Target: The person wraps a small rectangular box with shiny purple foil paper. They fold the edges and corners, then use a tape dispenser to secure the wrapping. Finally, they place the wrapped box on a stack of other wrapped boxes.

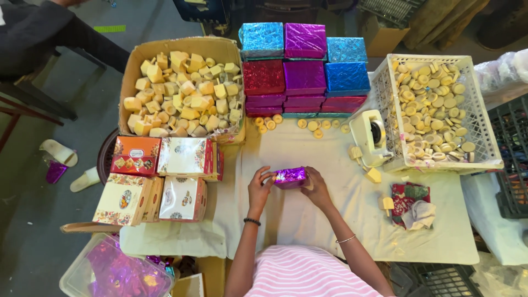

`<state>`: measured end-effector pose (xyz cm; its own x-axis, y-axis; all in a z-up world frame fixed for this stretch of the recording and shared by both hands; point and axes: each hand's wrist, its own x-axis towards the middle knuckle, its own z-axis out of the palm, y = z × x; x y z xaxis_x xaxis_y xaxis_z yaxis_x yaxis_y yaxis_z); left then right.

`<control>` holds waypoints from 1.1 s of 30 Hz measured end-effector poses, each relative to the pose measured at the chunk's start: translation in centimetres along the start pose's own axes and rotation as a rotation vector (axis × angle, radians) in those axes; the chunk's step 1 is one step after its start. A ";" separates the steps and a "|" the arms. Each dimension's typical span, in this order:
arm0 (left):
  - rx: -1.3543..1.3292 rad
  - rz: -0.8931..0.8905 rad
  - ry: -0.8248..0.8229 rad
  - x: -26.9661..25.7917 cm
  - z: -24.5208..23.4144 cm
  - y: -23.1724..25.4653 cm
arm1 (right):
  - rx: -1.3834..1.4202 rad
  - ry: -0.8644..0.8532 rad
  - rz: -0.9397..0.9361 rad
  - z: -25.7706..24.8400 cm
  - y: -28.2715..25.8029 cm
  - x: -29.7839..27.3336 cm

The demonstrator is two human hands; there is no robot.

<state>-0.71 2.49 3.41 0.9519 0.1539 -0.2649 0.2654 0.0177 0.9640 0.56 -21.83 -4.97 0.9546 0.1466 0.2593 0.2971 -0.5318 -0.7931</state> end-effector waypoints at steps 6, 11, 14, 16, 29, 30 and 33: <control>-0.316 0.086 0.155 -0.3 -2.3 -6.7 | -0.241 -0.245 0.224 -2.3 -7.7 4.7; 0.049 0.080 0.230 -2.4 -3.6 -11.3 | -0.562 -0.061 -0.088 -10.9 -7.2 14.7; 0.395 0.234 0.227 -4.4 -3.9 -11.0 | -0.691 0.167 -0.160 -17.9 -9.5 22.7; 0.565 0.357 0.239 -4.9 -3.9 -10.3 | -0.717 0.267 -0.146 -21.2 -10.0 27.7; 0.913 0.442 0.299 -3.3 -2.8 -14.4 | -0.344 0.381 -0.088 -17.3 3.9 34.6; 0.936 0.427 0.294 -3.2 -2.7 -14.9 | -0.367 0.413 -0.028 -17.4 2.5 34.7; 0.944 0.440 0.214 -2.9 -3.4 -16.5 | -0.506 0.416 0.095 -18.1 -1.3 34.6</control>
<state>-8.36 5.09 -11.70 0.9706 0.1325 0.2010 0.0031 -0.8417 0.5400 32.77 -31.16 15.04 0.8583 -0.2009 0.4723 0.0681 -0.8674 -0.4928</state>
